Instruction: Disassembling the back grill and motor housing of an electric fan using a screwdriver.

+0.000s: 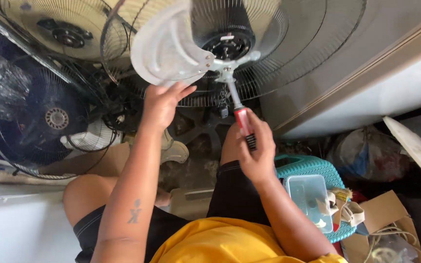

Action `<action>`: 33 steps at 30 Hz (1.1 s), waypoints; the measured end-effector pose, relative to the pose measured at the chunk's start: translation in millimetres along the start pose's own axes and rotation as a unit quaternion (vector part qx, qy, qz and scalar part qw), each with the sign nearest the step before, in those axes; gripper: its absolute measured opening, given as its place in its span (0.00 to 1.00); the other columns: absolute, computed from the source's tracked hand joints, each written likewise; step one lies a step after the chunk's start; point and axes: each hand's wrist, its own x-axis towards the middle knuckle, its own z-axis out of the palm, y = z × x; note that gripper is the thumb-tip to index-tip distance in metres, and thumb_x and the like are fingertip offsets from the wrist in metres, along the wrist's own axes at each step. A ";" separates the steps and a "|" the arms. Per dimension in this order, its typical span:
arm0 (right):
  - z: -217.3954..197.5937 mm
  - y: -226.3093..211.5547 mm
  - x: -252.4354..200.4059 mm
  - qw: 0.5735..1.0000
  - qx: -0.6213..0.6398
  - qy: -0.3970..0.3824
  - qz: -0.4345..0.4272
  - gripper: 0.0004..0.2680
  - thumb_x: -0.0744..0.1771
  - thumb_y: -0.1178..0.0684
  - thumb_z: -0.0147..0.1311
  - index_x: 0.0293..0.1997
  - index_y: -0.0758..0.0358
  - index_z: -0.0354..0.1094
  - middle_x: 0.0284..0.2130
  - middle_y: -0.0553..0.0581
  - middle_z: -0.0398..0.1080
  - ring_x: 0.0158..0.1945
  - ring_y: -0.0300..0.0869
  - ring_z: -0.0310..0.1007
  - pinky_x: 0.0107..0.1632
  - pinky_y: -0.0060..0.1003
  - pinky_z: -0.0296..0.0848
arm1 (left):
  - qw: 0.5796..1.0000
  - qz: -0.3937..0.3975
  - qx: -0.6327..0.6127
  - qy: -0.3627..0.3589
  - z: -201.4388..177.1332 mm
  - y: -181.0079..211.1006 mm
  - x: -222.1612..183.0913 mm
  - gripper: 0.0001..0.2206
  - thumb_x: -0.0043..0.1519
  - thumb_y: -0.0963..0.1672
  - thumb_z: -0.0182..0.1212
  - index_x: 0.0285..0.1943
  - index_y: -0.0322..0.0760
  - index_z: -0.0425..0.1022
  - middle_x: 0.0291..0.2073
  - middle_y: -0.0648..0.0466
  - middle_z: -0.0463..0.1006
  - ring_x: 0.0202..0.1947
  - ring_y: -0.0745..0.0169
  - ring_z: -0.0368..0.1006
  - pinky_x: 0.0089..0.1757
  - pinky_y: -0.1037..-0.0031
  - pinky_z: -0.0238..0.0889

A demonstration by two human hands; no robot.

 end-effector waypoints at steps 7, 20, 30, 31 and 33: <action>16.7 -7.2 -7.9 0.995 -0.058 -0.043 -0.071 0.20 0.65 0.59 0.58 0.65 0.68 0.68 0.47 0.68 0.72 0.45 0.63 0.76 0.46 0.54 0.75 | 0.998 0.027 0.061 0.005 -32.6 33.6 -25.5 0.19 0.64 0.42 0.69 0.62 0.36 0.71 0.54 0.52 0.79 0.57 0.54 0.78 0.62 0.47 0.68; 35.0 7.0 -12.3 0.999 -0.009 -0.004 -0.031 0.19 0.66 0.60 0.58 0.66 0.65 0.67 0.50 0.68 0.71 0.46 0.64 0.77 0.44 0.53 0.75 | 0.925 0.008 0.338 0.173 -54.1 19.3 -19.7 0.11 0.60 0.48 0.75 0.38 0.38 0.82 0.21 0.53 0.79 0.25 0.66 0.76 0.36 0.68 0.74; 45.2 23.1 -18.3 1.000 -0.011 -0.019 0.011 0.16 0.68 0.56 0.57 0.65 0.63 0.67 0.46 0.66 0.72 0.41 0.63 0.76 0.38 0.51 0.75 | 0.915 -0.031 0.379 0.139 -44.9 -17.6 -41.5 0.11 0.61 0.46 0.74 0.30 0.35 0.82 0.25 0.50 0.85 0.31 0.64 0.84 0.38 0.76 0.76; 44.1 21.6 -18.8 1.000 -0.011 -0.017 0.011 0.16 0.68 0.56 0.57 0.65 0.63 0.67 0.46 0.66 0.72 0.41 0.63 0.76 0.38 0.51 0.75 | 0.915 -0.031 0.379 0.137 -47.5 -20.3 -42.9 0.11 0.61 0.46 0.74 0.30 0.35 0.82 0.25 0.50 0.85 0.31 0.64 0.84 0.38 0.76 0.76; 42.5 19.4 -18.8 1.000 -0.001 -0.016 0.024 0.16 0.68 0.57 0.58 0.65 0.64 0.67 0.46 0.67 0.72 0.42 0.63 0.76 0.39 0.52 0.75 | 0.909 -0.026 0.391 0.142 -52.4 -25.5 -43.4 0.11 0.62 0.46 0.73 0.30 0.35 0.82 0.26 0.50 0.85 0.31 0.64 0.84 0.39 0.75 0.76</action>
